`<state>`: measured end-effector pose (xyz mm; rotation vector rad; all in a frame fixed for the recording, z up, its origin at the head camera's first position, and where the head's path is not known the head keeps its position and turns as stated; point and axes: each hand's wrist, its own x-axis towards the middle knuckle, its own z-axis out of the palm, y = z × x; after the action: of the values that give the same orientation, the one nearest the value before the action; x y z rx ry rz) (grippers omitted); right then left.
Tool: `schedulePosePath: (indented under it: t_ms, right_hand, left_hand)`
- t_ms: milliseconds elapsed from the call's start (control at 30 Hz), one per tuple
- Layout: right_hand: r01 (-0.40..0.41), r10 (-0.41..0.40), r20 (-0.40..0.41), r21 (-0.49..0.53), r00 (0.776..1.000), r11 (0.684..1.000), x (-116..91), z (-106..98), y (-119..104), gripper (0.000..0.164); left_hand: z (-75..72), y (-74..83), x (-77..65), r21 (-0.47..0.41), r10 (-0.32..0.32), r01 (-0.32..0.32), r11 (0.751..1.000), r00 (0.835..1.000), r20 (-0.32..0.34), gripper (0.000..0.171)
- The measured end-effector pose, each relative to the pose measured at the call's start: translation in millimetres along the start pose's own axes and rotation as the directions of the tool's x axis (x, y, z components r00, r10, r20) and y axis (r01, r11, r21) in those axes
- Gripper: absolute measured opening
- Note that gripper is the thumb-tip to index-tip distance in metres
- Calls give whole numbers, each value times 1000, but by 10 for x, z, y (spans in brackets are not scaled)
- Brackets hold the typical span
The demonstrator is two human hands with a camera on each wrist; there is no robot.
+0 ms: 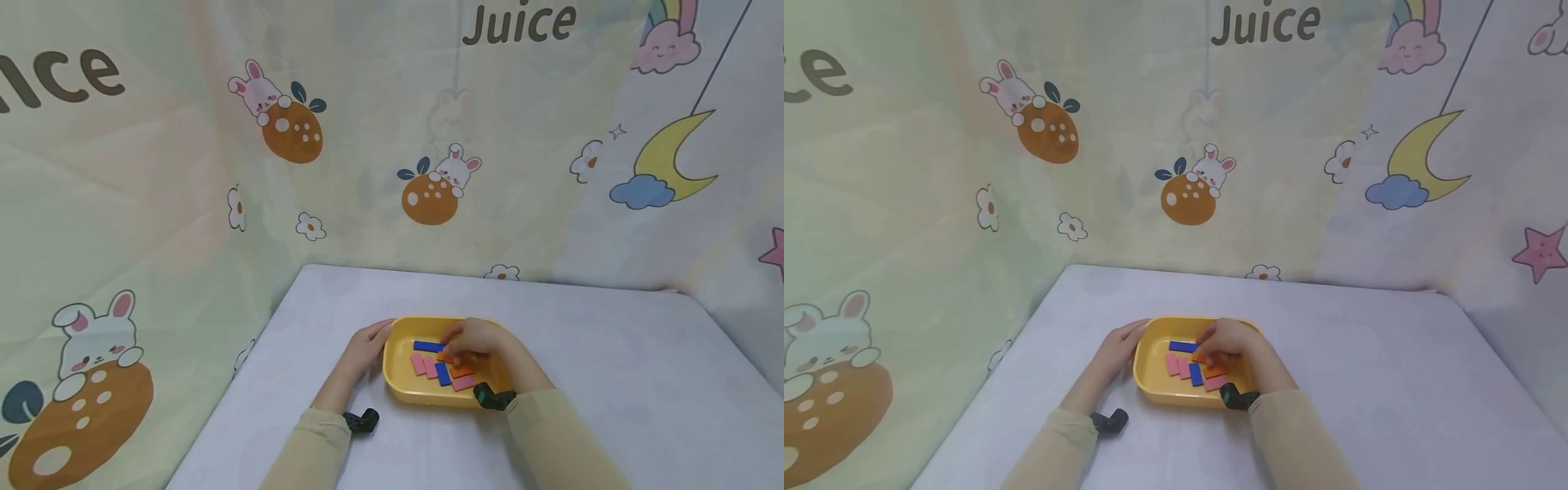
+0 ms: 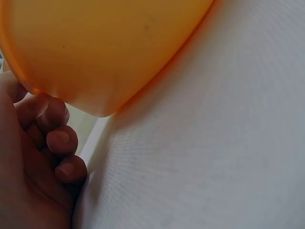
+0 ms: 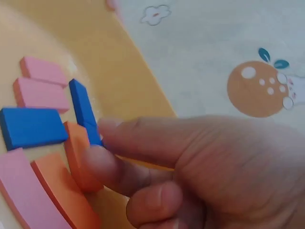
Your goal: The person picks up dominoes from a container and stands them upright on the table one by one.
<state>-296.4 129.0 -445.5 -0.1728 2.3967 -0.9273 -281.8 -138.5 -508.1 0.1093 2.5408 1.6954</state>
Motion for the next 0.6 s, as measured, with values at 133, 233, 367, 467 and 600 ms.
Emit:
schedulePosePath:
  t_ms: [133, 233, 367, 467, 600]
  right_hand:
    - [16, -16, -11, 1, 1000, 1000, 48, 54, 93, 18]
    - [23, -23, -18, -24, 1000, 999, 74, 69, 131, 13]
    - [21, -23, -33, -42, 999, 999, 78, 77, 121, 10]
    - [25, -28, -47, -53, 999, 998, 66, 95, 102, 8]
    - [40, -43, -44, -63, 998, 997, 34, 115, 89, 9]
  left_hand:
    - [9, -1, 0, 0, -3, 3, 1000, 1000, -3, 50]
    - [18, 0, 8, 7, 1, -1, 1000, 1000, -9, 49]
    - [23, 7, 16, 20, 9, -9, 1000, 1000, -19, 49]
    - [19, 10, 10, 30, 6, -5, 1000, 1000, -19, 49]
    - [17, 18, -11, 37, -11, 11, 999, 1000, -12, 49]
